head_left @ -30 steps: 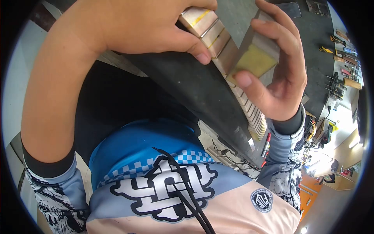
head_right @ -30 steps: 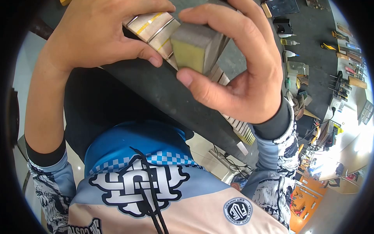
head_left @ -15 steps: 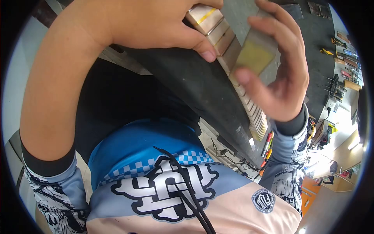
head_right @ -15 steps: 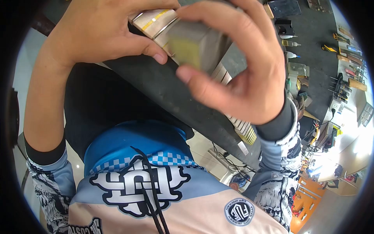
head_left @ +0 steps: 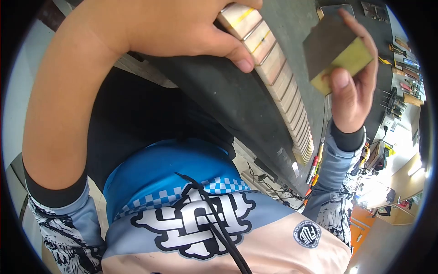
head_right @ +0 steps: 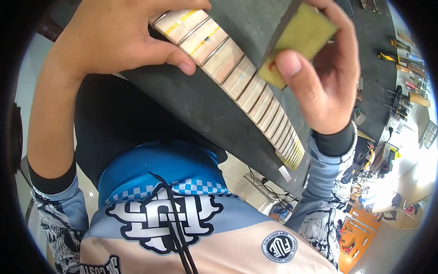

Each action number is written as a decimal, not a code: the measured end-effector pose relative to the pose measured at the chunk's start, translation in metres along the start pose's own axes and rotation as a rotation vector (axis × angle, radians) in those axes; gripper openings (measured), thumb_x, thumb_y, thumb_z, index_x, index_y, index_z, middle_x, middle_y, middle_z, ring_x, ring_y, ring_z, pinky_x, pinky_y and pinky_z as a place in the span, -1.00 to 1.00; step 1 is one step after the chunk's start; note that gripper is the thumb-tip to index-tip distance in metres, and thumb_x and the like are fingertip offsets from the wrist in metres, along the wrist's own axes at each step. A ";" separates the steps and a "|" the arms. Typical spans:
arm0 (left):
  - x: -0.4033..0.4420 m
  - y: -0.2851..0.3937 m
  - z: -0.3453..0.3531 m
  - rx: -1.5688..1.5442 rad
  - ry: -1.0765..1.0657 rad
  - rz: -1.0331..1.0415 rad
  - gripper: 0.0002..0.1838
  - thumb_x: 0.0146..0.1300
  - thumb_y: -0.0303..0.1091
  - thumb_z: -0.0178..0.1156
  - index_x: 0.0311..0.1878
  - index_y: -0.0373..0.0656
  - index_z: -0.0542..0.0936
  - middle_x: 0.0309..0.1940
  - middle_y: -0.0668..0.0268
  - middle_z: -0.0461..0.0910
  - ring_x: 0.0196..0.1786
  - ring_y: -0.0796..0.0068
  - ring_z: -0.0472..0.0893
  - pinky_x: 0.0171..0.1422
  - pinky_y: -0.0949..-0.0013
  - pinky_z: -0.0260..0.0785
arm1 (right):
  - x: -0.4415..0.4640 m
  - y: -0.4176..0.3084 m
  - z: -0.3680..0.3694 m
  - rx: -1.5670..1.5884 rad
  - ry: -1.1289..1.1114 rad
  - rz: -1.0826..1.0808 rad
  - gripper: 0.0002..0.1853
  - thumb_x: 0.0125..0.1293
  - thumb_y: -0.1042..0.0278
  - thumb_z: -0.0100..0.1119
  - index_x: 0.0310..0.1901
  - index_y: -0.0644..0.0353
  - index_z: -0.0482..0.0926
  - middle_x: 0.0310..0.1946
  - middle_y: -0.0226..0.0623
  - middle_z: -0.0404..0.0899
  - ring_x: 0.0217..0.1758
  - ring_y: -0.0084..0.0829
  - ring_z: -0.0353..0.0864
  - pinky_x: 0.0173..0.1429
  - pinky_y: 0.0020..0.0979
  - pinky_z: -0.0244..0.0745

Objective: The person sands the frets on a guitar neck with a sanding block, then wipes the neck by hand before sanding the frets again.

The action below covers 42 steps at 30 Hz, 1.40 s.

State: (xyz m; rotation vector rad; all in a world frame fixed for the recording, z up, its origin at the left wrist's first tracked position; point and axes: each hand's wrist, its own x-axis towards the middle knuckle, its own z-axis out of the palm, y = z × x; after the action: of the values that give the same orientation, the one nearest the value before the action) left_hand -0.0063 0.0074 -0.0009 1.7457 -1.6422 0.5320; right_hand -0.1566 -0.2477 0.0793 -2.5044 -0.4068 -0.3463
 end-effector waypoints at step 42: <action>0.013 0.000 0.003 0.119 -0.139 -0.098 -0.32 -0.07 0.37 0.54 -0.17 -0.09 0.79 -0.39 0.44 0.63 -0.30 0.43 0.55 -0.12 0.35 0.28 | -0.034 0.073 -0.003 -0.185 0.152 0.233 -0.11 0.13 0.20 0.65 0.44 0.20 0.36 0.31 -0.09 0.46 0.26 -0.29 0.60 0.24 -0.30 0.57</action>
State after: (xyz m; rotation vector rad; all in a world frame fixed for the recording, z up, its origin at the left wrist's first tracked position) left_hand -0.0056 -0.0043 0.0059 1.9790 -1.6372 0.4805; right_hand -0.1620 -0.3143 0.0337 -2.6466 -0.0215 -0.4950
